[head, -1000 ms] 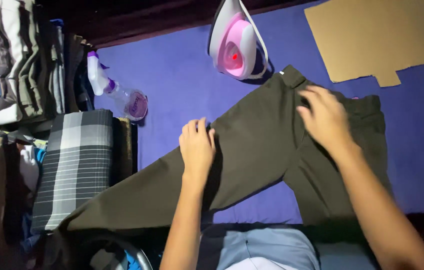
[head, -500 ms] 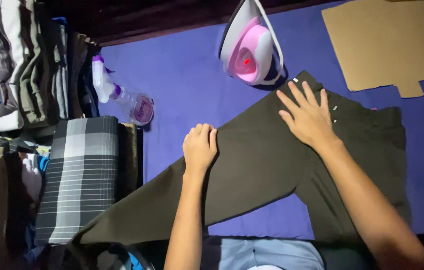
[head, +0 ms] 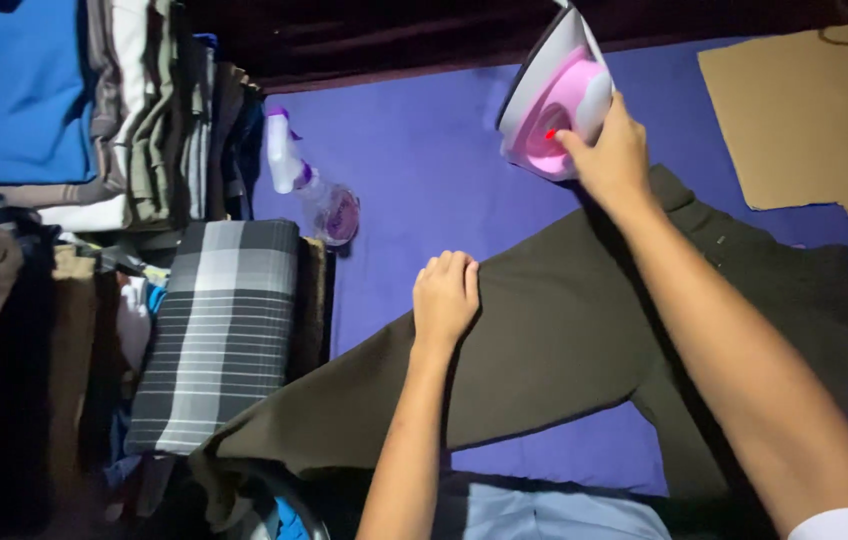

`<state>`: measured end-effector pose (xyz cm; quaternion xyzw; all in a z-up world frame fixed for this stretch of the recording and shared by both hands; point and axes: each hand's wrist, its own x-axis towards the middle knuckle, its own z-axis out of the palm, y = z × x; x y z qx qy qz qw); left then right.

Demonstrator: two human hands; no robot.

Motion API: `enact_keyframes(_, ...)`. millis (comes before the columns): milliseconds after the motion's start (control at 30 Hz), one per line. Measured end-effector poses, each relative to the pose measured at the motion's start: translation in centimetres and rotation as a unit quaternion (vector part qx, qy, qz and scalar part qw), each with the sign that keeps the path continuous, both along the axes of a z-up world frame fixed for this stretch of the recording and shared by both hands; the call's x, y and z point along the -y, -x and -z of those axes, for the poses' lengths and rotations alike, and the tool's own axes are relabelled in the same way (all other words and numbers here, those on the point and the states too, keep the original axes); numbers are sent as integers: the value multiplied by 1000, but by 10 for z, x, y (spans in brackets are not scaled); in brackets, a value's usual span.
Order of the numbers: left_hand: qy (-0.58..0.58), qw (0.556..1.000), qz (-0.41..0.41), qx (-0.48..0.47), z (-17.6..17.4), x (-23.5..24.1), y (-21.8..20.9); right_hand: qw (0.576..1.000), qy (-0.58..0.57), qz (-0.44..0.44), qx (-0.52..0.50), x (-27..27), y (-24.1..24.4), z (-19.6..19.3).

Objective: Ironing a pair of dark green pants using a pink and white iron.

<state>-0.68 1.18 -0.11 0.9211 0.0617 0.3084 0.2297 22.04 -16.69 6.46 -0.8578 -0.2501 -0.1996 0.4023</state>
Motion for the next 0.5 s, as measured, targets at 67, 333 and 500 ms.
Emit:
enact_keyframes(67, 13, 1000, -4, -3, -1, 0, 3, 995, -40, -17, -87, 1, -5, -5)
enact_keyframes(333, 49, 999, 3, 12, 1, -5, 6, 934, 303, -189, -25, 54, 81, -119)
enact_keyframes(500, 78, 997, -3, 11, -1, -4, 5, 872, 396, -270, -101, 81, 124, -76)
